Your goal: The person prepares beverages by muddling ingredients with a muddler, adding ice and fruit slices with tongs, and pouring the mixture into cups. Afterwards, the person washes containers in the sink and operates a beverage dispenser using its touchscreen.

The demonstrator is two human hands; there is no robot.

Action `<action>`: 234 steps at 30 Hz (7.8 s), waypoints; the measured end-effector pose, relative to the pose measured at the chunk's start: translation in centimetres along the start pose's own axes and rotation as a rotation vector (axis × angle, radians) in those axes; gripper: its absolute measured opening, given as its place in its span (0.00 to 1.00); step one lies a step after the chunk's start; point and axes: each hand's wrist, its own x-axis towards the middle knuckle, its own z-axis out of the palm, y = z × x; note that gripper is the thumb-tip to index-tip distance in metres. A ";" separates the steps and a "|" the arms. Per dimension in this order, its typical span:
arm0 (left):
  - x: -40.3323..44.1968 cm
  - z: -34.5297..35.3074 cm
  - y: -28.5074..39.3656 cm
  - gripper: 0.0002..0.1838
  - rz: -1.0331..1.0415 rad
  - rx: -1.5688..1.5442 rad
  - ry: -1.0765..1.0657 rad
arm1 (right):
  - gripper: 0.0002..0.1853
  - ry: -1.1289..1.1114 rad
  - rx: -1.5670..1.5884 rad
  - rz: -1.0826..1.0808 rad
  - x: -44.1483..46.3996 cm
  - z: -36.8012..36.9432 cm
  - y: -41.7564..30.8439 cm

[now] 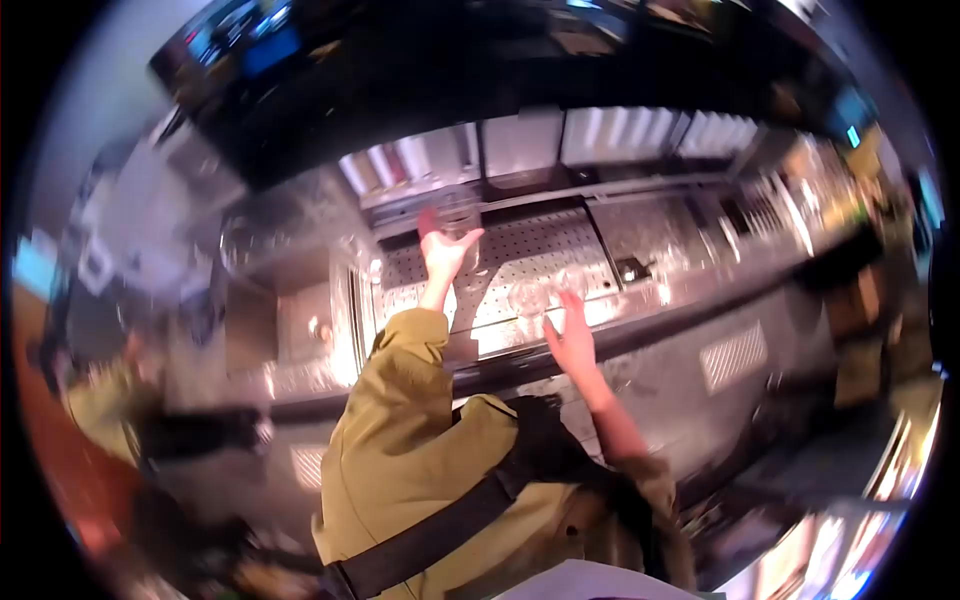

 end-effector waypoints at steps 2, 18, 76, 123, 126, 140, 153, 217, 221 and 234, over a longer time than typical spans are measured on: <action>-1.3 -0.6 1.5 0.66 -0.027 0.206 0.094 | 0.35 0.064 0.109 0.151 -4.8 -2.8 1.3; 4.3 -36.8 2.5 0.25 -0.103 0.588 0.494 | 0.05 -0.292 0.146 0.877 -26.4 1.1 9.3; 5.2 -54.1 -5.3 0.16 -0.868 -0.422 0.048 | 0.13 -0.448 1.263 0.817 5.0 5.9 -31.3; -8.8 81.7 45.5 0.19 -0.442 -0.460 -0.756 | 0.10 0.743 0.260 -0.087 18.8 -64.5 48.3; -8.7 84.2 43.3 0.17 -0.466 -0.720 -0.581 | 0.13 0.670 0.182 -0.276 23.0 -67.4 53.1; -12.0 84.6 46.8 0.40 -0.168 -0.254 -0.073 | 0.23 0.672 -0.094 -0.644 39.2 -73.0 59.0; -12.5 85.2 46.4 0.41 -0.205 -0.309 -0.025 | 0.16 0.567 0.272 -0.912 38.8 -70.3 59.6; -11.8 86.5 42.8 0.46 -0.288 -0.235 -0.121 | 0.20 0.491 0.202 -0.746 42.6 -69.5 52.0; -11.9 86.0 43.8 0.46 -0.304 -0.163 -0.114 | 0.20 0.491 0.208 -0.743 42.4 -69.6 51.9; -12.0 87.2 42.2 0.46 -0.266 -0.376 -0.053 | 0.22 0.457 0.268 -0.847 40.3 -68.7 54.5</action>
